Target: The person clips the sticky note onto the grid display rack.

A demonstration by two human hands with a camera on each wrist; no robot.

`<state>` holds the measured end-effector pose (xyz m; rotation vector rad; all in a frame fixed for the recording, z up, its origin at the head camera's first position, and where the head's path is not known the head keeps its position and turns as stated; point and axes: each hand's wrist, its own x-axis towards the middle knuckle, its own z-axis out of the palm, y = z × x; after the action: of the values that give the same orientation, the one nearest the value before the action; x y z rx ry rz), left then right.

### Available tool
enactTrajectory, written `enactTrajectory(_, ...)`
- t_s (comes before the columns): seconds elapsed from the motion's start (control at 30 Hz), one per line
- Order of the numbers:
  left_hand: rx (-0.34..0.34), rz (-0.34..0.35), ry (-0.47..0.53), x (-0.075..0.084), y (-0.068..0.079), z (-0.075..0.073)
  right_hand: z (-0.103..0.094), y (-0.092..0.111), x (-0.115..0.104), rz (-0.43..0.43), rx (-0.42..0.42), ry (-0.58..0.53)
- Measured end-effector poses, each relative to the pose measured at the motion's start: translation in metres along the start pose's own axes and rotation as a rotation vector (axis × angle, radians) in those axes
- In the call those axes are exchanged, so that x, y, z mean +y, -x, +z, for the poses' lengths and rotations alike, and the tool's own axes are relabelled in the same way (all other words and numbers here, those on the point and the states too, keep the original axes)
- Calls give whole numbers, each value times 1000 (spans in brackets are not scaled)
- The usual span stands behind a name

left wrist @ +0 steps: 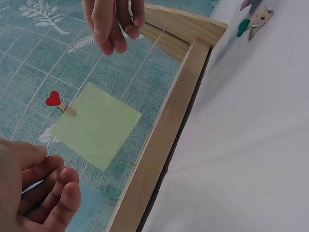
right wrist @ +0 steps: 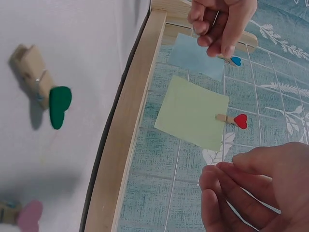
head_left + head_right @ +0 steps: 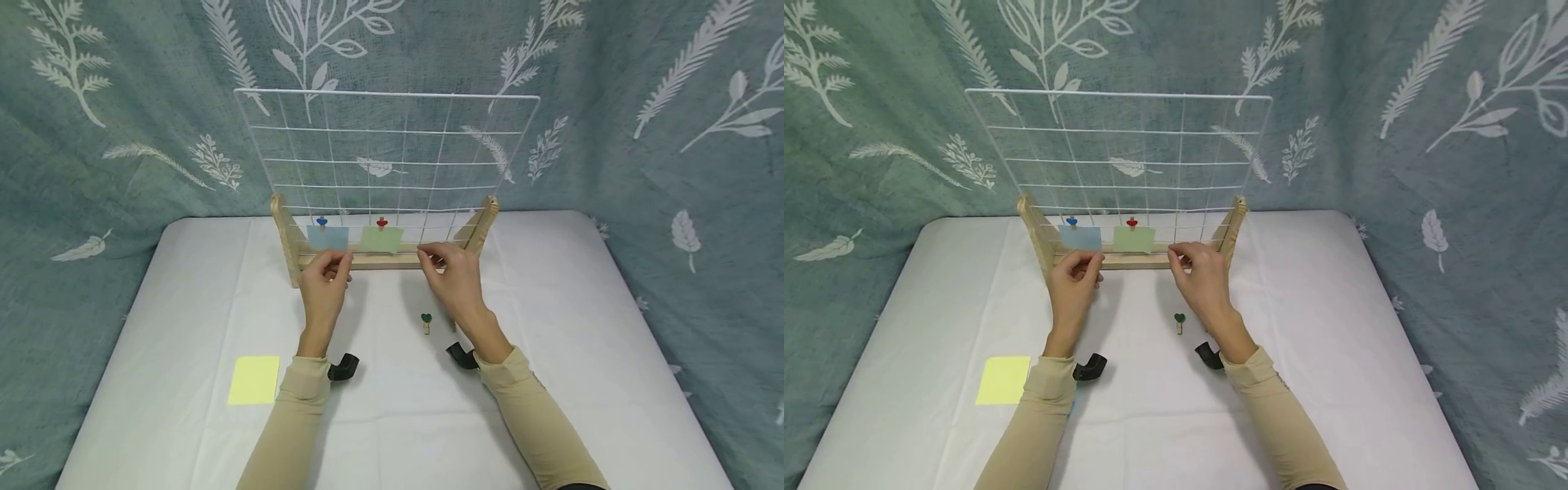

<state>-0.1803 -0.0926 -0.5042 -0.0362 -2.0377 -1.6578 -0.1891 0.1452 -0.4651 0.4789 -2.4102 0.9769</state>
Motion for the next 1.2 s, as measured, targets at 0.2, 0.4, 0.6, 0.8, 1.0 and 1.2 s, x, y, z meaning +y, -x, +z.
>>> enactTrajectory(0.2, -18, 39, -90, -4, 3, -17, -6, 9, 3, 21, -10, 16)
enactTrajectory(0.4, 24, 43, -158, -7, 5, -42, -9, 20, 8, 35, -23, 28)
enactTrajectory(0.6, 12, 25, -199, -11, 15, -58, -16, 34, 12, 71, -35, 34)
enactTrajectory(0.8, -10, 2, -246, -7, 20, -69, -24, 45, 16, 113, -60, 17)
enactTrajectory(1.0, -57, 7, -293, -6, 22, -81, -32, 57, 20, 155, -66, 33)
enactTrajectory(1.2, -87, 36, -366, -13, 35, -97, -41, 72, 26, 170, -77, 53)
